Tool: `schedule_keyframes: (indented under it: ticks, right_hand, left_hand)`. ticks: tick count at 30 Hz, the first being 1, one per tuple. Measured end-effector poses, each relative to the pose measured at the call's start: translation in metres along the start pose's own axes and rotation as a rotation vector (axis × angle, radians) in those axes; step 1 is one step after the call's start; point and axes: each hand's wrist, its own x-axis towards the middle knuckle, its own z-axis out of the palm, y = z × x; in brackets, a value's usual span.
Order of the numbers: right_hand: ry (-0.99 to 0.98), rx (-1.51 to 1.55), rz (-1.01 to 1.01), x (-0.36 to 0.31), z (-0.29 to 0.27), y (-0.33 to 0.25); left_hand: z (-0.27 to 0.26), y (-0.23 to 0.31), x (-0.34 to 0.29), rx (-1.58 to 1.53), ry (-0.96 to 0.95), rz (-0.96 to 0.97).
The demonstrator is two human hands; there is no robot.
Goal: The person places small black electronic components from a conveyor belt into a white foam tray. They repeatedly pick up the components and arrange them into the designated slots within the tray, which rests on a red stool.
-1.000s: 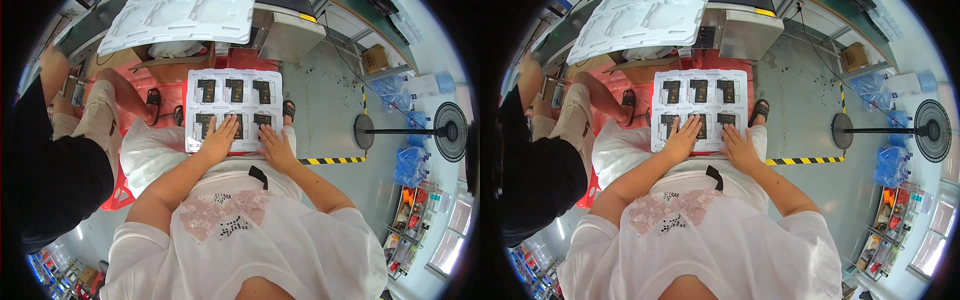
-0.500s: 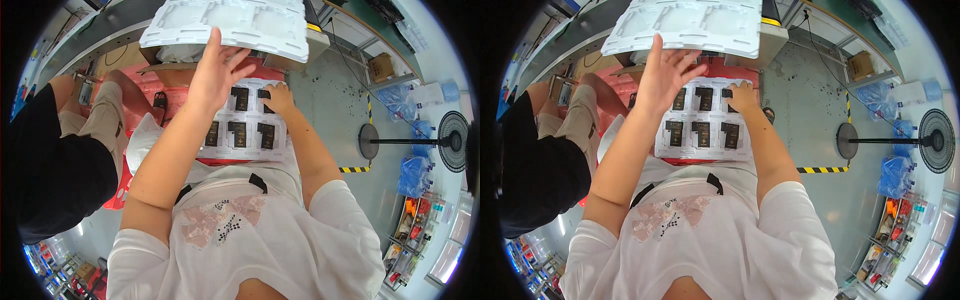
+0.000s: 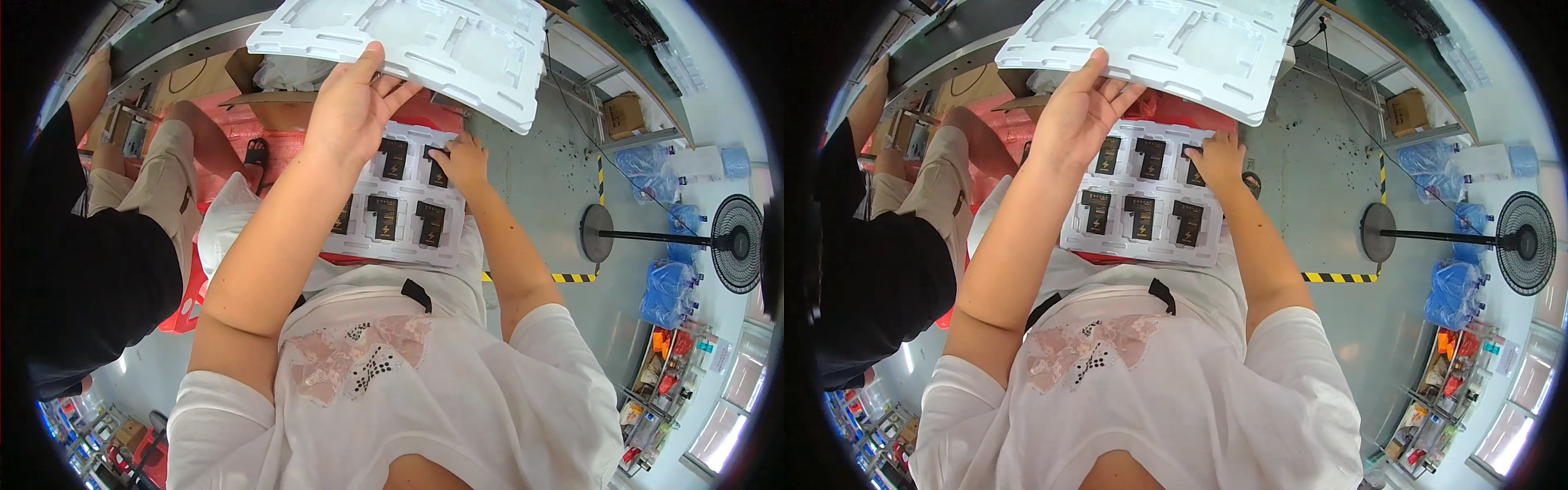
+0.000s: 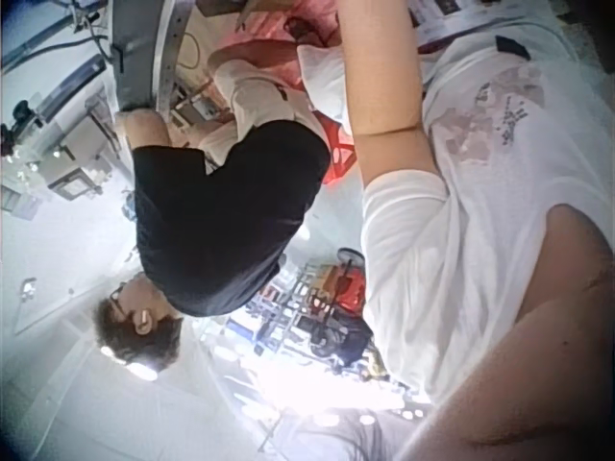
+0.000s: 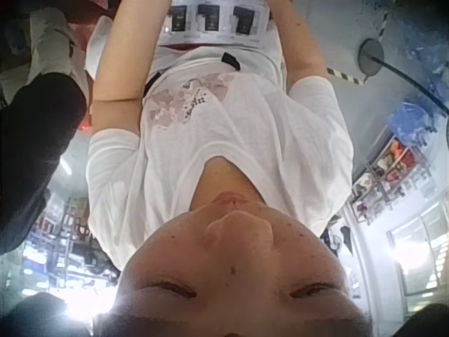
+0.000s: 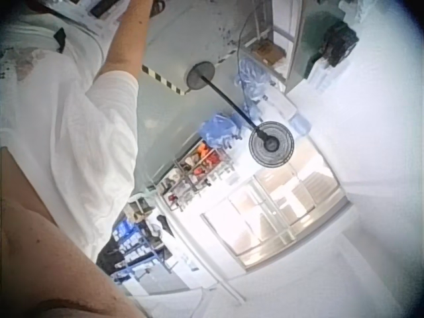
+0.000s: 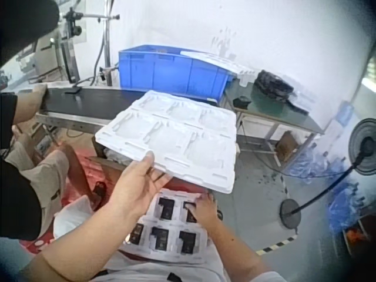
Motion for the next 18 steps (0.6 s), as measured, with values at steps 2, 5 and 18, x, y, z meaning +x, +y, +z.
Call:
schedule_keyframes:
  ticks: [2,5,18]
  right_hand:
    - [0.114,0.098,-0.013,-0.011,0.007,0.006]
    - [0.248,0.363,-0.074,-0.034,0.016,0.009]
    - [-0.131,1.808,0.232,-0.149,-0.107,-0.043]
  left_hand:
    - [0.002,0.008,-0.011,-0.004,-0.018,-0.01]
    - [0.0,0.02,-0.031,-0.023,-0.057,-0.013]
    - [-0.117,-0.015,-0.197,0.202,0.087,-0.656]
